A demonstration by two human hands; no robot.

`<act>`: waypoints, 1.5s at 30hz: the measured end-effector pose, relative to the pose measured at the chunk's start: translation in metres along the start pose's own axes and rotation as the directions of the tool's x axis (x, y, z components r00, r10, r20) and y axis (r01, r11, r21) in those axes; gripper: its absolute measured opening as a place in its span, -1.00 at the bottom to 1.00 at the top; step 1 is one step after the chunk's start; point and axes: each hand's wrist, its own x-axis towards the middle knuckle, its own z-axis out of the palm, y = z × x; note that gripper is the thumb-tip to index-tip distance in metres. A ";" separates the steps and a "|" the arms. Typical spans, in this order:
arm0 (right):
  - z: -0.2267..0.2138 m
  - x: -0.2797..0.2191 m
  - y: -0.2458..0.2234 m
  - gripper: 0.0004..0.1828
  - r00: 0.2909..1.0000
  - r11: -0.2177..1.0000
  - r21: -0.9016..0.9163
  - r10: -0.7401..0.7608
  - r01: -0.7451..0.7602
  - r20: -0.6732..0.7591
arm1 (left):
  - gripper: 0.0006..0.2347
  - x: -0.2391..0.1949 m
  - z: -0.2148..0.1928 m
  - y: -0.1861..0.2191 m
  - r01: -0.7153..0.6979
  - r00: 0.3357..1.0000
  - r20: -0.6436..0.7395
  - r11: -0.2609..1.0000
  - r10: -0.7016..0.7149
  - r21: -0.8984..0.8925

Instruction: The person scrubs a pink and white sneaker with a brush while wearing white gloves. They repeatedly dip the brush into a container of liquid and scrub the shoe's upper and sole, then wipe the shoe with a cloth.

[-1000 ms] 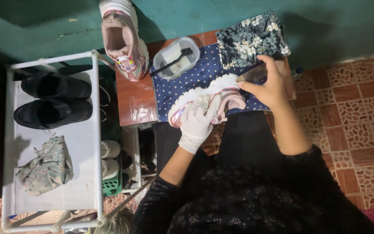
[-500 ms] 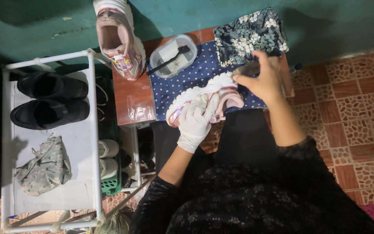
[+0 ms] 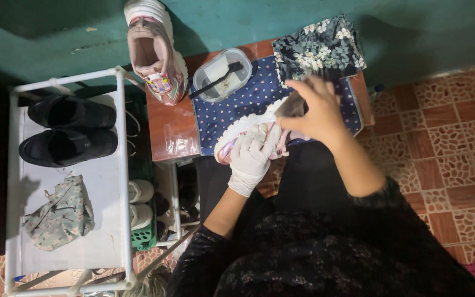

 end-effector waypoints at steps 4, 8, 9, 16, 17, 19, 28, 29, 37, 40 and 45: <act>0.004 0.013 0.029 -0.18 0.992 0.996 -0.034 0.073 -0.076 -0.101 | -0.64 0.002 0.007 -0.005 0.009 1.000 -0.014 0.999 -0.009 -0.038; 0.009 0.011 0.004 -0.04 0.990 0.995 0.060 -0.073 0.081 -0.121 | -0.71 -0.009 0.009 -0.001 -0.010 0.999 -0.047 1.000 0.008 -0.026; 0.015 0.007 -0.001 -0.03 0.994 0.962 0.249 -0.100 0.109 -0.049 | -0.73 -0.017 0.010 0.001 -0.018 0.999 -0.045 1.000 0.018 -0.003; 0.011 0.021 -0.028 0.00 0.995 0.995 -0.051 -0.093 0.090 -0.044 | -0.72 -0.011 0.008 0.003 -0.002 0.997 -0.072 1.000 0.000 -0.025; 0.006 0.021 -0.038 0.01 0.993 0.996 0.038 -0.078 0.075 0.084 | -0.74 -0.022 0.015 0.004 0.001 0.997 -0.073 1.000 -0.001 -0.011; 0.005 0.019 -0.041 0.03 0.973 0.992 0.120 -0.068 0.043 0.219 | -0.76 -0.030 0.016 0.006 0.007 0.998 -0.068 1.000 -0.007 -0.003; 0.013 0.009 -0.038 -0.03 0.968 0.996 -0.082 -0.011 0.032 0.250 | -0.82 -0.019 -0.004 0.006 0.016 0.998 -0.055 0.996 -0.021 -0.082; 0.010 0.010 -0.037 -0.01 0.968 0.995 -0.097 0.013 0.012 0.251 | -0.78 -0.020 -0.006 0.004 0.032 0.999 0.002 0.992 -0.032 -0.126; 0.011 0.006 -0.033 -0.02 0.975 0.995 -0.098 0.015 0.006 0.220 | -0.20 0.002 -0.058 -0.048 0.248 0.954 0.225 0.943 -0.198 -0.220; 0.022 0.005 -0.041 0.00 0.988 0.997 -0.080 0.002 0.011 0.155 | 0.10 -0.018 -0.050 -0.062 0.536 0.805 0.532 0.707 -0.263 -0.462; 0.005 0.029 -0.039 -0.05 0.972 0.993 -0.098 0.080 -0.059 0.222 | 0.11 -0.027 -0.036 -0.071 0.679 0.562 0.781 0.692 -0.273 -0.246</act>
